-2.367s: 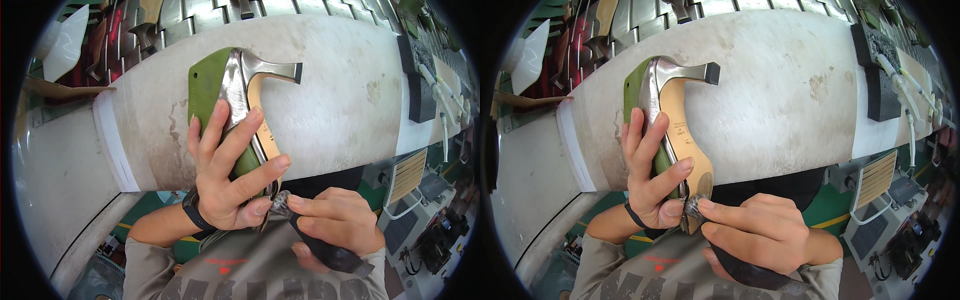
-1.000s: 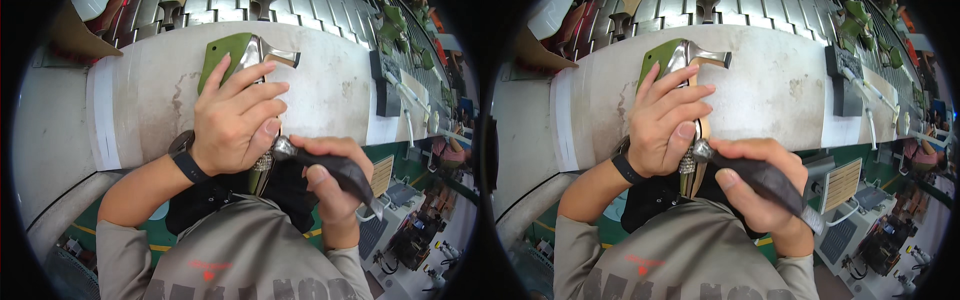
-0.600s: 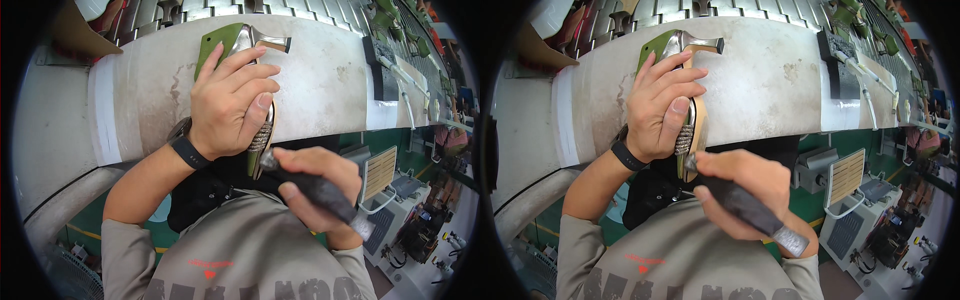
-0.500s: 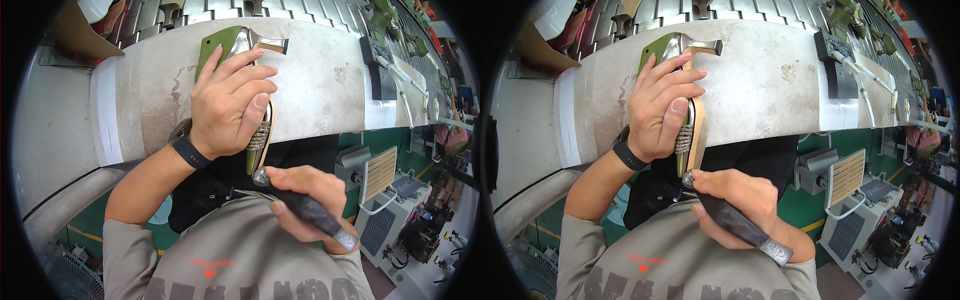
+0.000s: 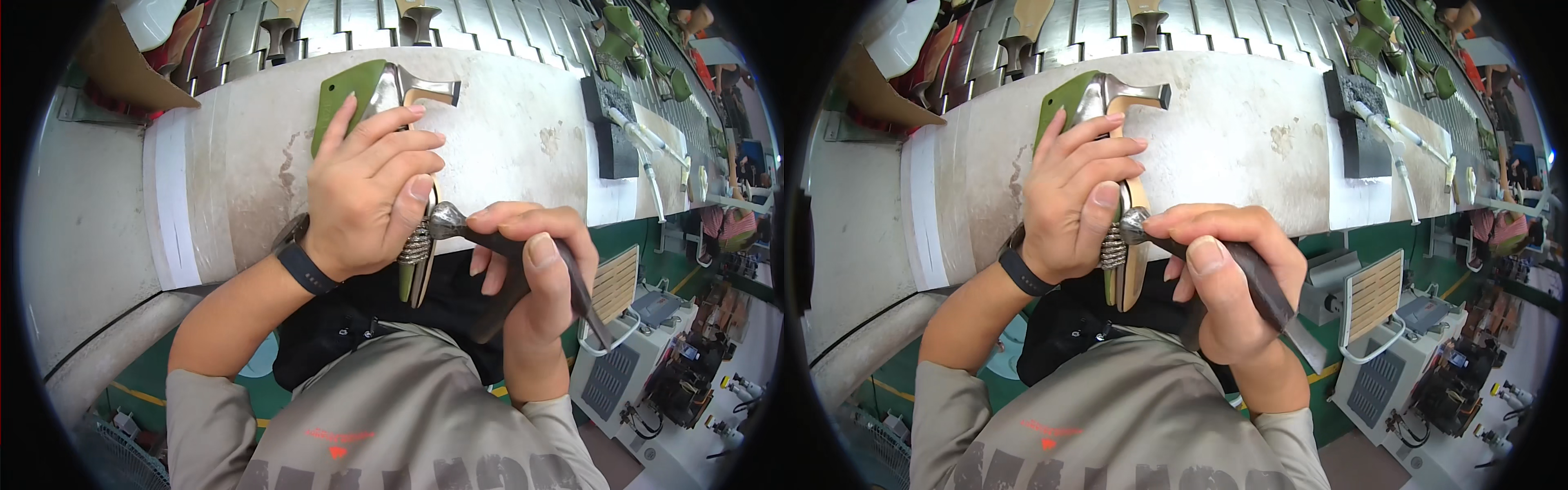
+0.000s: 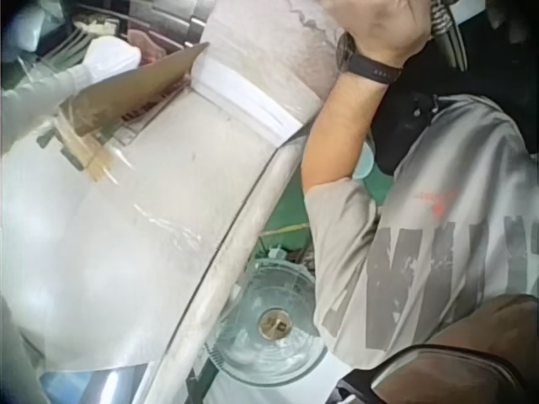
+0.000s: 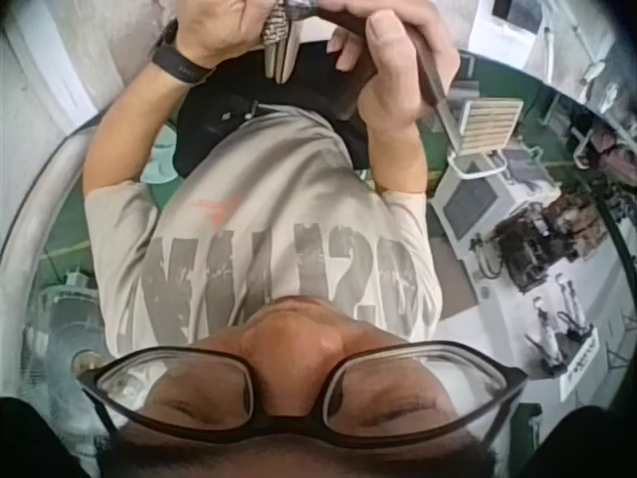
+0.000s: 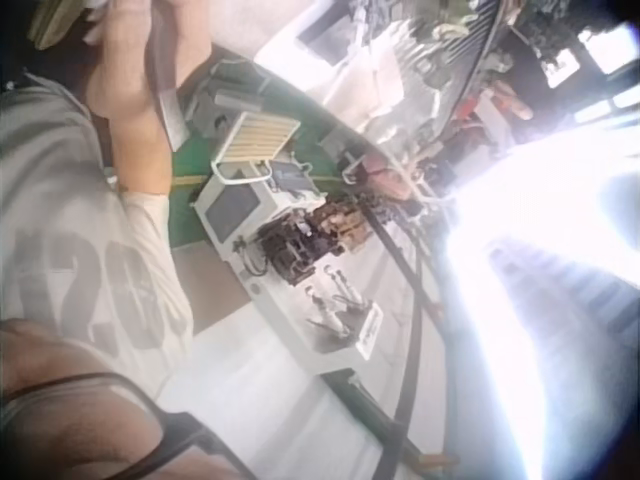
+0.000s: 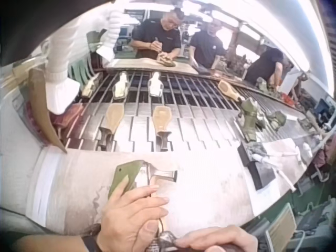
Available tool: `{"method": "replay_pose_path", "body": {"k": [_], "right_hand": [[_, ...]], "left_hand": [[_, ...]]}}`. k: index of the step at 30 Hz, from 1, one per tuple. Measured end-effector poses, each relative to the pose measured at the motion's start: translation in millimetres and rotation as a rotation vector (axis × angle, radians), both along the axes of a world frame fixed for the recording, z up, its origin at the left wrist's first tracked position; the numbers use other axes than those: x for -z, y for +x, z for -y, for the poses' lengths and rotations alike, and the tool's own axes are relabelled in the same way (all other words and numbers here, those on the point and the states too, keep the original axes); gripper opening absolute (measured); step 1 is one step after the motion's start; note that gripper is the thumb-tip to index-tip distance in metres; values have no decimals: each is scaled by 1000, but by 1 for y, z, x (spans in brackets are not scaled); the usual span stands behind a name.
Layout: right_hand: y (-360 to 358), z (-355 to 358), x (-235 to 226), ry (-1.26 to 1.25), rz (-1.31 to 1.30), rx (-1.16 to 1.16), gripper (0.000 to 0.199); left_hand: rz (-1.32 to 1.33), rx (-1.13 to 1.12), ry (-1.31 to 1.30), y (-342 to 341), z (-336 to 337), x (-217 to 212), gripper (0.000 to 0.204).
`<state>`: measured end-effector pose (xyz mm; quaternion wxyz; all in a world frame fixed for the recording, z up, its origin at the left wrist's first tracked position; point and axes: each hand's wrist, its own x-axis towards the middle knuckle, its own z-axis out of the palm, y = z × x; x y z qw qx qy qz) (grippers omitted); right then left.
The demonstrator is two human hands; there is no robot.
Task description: The person attaches outsoles to high-heeled shoes on shoe lasts by hand, hammers the edges and heels with a hammer, and injects liquid into the shoe seams using a syringe.
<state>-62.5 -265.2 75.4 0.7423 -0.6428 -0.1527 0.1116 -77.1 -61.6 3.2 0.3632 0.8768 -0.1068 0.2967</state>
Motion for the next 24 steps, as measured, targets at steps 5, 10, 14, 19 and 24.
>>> {"method": "replay_pose_path", "body": {"k": [5,10,14,19,24], "right_hand": [[38,-11,-4,-117,120,21,21],[54,-1,-23,113,179,62,29],[64,-19,-24,-55,-145,-105,25],[91,-45,-17,-104,-181,-91,25],[97,-58,0,-53,-173,-15,26]], "left_hand": [[-13,8,83,4,-9,-6,22],[-34,-51,-89,35,-48,-16,32],[-152,-110,-79,44,-52,1,34],[-188,-117,-99,46,-53,-1,35],[-195,-135,-134,45,-55,-1,32]]}}
